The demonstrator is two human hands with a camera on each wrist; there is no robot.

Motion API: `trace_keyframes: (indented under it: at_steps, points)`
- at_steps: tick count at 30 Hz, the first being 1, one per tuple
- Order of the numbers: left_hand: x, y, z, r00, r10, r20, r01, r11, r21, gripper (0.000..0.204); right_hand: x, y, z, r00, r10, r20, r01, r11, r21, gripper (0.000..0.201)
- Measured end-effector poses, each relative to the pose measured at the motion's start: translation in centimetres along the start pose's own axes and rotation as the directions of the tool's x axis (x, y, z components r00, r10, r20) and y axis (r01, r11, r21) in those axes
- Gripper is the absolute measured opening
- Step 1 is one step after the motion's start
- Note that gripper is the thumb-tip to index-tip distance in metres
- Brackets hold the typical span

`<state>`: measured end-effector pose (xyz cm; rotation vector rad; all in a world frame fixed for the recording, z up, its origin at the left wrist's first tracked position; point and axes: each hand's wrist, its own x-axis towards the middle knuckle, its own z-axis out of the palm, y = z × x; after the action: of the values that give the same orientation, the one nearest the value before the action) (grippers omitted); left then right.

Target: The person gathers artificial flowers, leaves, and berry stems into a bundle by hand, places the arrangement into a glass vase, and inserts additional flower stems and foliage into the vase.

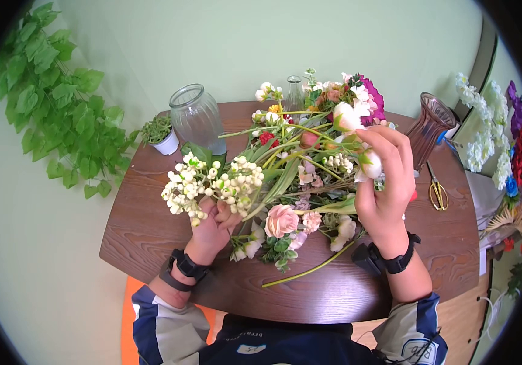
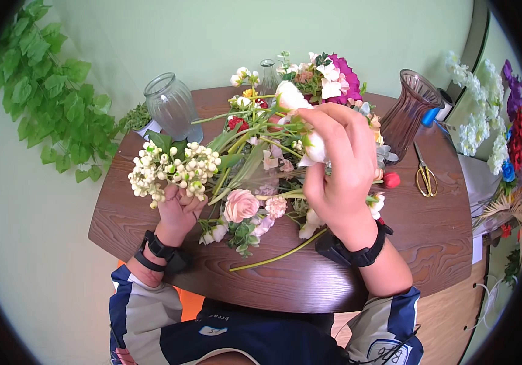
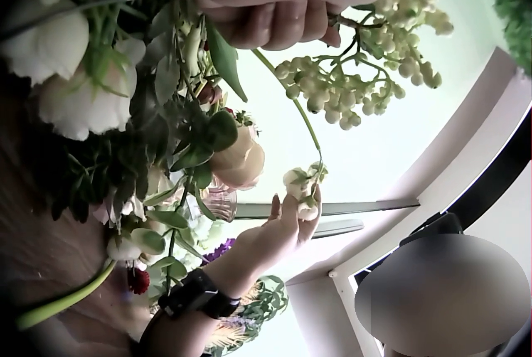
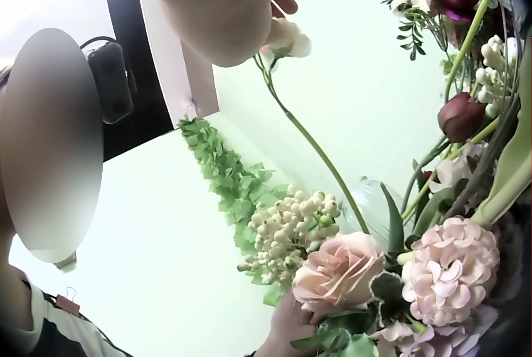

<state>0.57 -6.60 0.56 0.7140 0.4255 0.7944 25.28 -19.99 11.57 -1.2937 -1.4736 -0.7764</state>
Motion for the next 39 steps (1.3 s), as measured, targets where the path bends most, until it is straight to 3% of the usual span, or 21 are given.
trace_keyframes:
  at_steps: [2, 6, 8, 12, 13, 14, 15, 16, 17, 18, 19, 21, 25, 27, 32, 35, 37, 39]
  points:
    - [0.0, 0.0, 0.3, 0.998, -0.022, -0.053, 0.022, 1.000, -0.001, 0.034, -0.4, -0.1, 0.0, 0.998, 0.023, 0.050, -0.025, 0.999, 0.032, 0.052]
    - [-0.2, -0.3, -0.1, 1.000, -0.001, -0.012, 0.001, 0.999, 0.044, 0.030, -0.5, -0.2, 0.3, 0.993, 0.016, 0.113, -0.026, 0.996, 0.087, 0.052]
    - [-0.4, -0.5, -0.1, 0.995, -0.050, -0.090, 0.044, 0.996, -0.074, 0.025, -0.5, -0.4, 0.6, 0.991, 0.005, 0.130, -0.017, 0.996, 0.091, 0.051]
    - [-0.8, -0.5, -0.7, 0.972, -0.105, -0.212, 0.092, 0.993, -0.071, 0.024, -0.8, -0.8, 1.6, 0.984, -0.098, 0.148, 0.081, 0.990, 0.112, 0.037]
    - [-0.6, -1.1, -2.2, 0.984, 0.121, -0.133, -0.053, 0.902, 0.427, 0.024, -1.0, -0.8, 1.9, 0.971, -0.142, 0.193, 0.121, 0.986, 0.114, 0.034]
    - [-0.3, -1.7, -3.8, 0.960, 0.278, 0.046, -0.201, 0.563, 0.802, 0.024, -1.3, -0.8, 2.1, 0.954, -0.184, 0.238, 0.159, 0.980, 0.119, 0.031]
    - [-0.1, -2.0, -4.6, 0.925, 0.355, 0.134, -0.256, 0.324, 0.911, 0.026, -1.8, -0.7, 2.4, 0.944, -0.193, 0.269, 0.165, 0.979, 0.123, 0.027]
    - [-0.1, -2.2, -5.3, 0.925, 0.355, 0.134, -0.256, 0.324, 0.911, 0.026, -2.1, -0.7, 2.6, 0.944, -0.193, 0.269, 0.164, 0.979, 0.123, 0.027]
    - [-0.2, -1.8, -4.6, 0.988, 0.154, 0.026, -0.149, 0.880, 0.451, 0.026, -2.3, -0.8, 2.7, 0.936, -0.188, 0.299, 0.155, 0.979, 0.130, 0.026]
    - [-0.2, -1.4, -3.8, 0.994, -0.074, 0.084, 0.092, 0.968, -0.232, 0.027, -2.4, -0.9, 2.9, 0.927, -0.185, 0.327, 0.147, 0.980, 0.136, 0.025]
    - [-0.4, -1.1, -2.7, 0.994, -0.073, 0.084, 0.091, 0.969, -0.231, 0.027, -2.5, -0.9, 3.0, 0.926, -0.183, 0.330, 0.149, 0.981, 0.127, 0.027]
    - [-0.8, -0.6, -0.3, 0.992, -0.053, -0.111, 0.036, 0.988, -0.151, 0.023, -2.4, -0.9, 2.9, 0.926, -0.166, 0.339, 0.135, 0.984, 0.113, 0.028]
    - [-0.7, -0.4, 0.4, 0.982, -0.043, -0.183, 0.029, 0.997, -0.074, 0.025, -2.2, -1.0, 2.8, 0.939, -0.086, 0.333, 0.067, 0.995, 0.070, 0.030]
    - [-0.6, -0.3, 0.1, 0.998, -0.044, -0.045, 0.039, 0.995, -0.094, 0.027, -2.1, -0.8, 2.6, 0.946, -0.056, 0.320, 0.045, 0.998, 0.042, 0.030]
    - [-0.1, -0.5, -0.7, 0.993, -0.027, 0.119, 0.044, 0.988, -0.146, 0.027, -1.5, 0.0, 1.7, 0.921, 0.081, 0.382, -0.082, 0.997, -0.013, 0.037]
    - [0.1, -0.5, -0.8, 0.975, -0.033, 0.219, 0.066, 0.987, -0.146, 0.026, -2.0, 1.2, 1.2, 0.851, 0.143, 0.506, -0.079, 0.986, -0.146, 0.035]
    - [-0.1, -0.4, -0.7, 0.966, -0.034, 0.256, 0.070, 0.989, -0.130, 0.026, -2.7, 1.9, 1.1, 0.670, 0.257, 0.697, -0.130, 0.964, -0.230, 0.029]
    - [-0.2, -0.2, 0.0, 0.996, -0.054, 0.075, 0.057, 0.998, -0.029, 0.028, -2.5, 1.4, 1.1, 0.646, 0.235, 0.726, -0.149, 0.972, -0.182, 0.026]
